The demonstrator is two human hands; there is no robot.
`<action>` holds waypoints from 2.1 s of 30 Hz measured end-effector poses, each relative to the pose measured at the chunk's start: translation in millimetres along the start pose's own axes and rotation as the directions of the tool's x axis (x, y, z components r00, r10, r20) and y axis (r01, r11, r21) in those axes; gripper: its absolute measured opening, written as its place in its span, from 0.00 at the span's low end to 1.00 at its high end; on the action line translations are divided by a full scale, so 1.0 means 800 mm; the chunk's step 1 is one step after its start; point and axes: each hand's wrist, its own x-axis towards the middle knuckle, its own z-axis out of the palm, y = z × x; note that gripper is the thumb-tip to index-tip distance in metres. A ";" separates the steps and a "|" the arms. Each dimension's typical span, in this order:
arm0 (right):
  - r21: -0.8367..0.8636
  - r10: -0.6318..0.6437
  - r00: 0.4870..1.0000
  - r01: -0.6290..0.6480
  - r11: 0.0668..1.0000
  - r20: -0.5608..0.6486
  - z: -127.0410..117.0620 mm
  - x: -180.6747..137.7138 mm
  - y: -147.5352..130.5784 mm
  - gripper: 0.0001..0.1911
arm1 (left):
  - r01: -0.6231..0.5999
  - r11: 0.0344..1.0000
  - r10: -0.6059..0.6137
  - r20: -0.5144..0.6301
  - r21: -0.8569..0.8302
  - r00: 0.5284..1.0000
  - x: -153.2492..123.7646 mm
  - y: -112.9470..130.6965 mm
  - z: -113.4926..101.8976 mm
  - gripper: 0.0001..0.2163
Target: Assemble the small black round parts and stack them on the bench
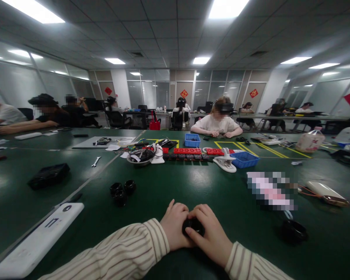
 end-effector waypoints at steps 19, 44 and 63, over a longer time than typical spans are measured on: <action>0.078 -0.186 0.982 0.189 0.979 -0.035 -0.008 -0.004 -0.001 0.10 | -0.101 0.994 0.105 0.156 -0.036 0.982 0.006 -0.019 -0.011 0.37; 0.097 -0.243 0.968 0.236 0.967 0.063 -0.008 -0.004 0.004 0.15 | -0.121 0.984 0.150 0.257 -0.128 0.955 0.011 -0.028 -0.014 0.32; 0.089 -0.072 0.997 0.072 0.993 0.004 -0.002 -0.001 0.006 0.06 | 0.003 1.000 -0.003 -0.048 -0.004 0.999 0.001 -0.005 -0.005 0.22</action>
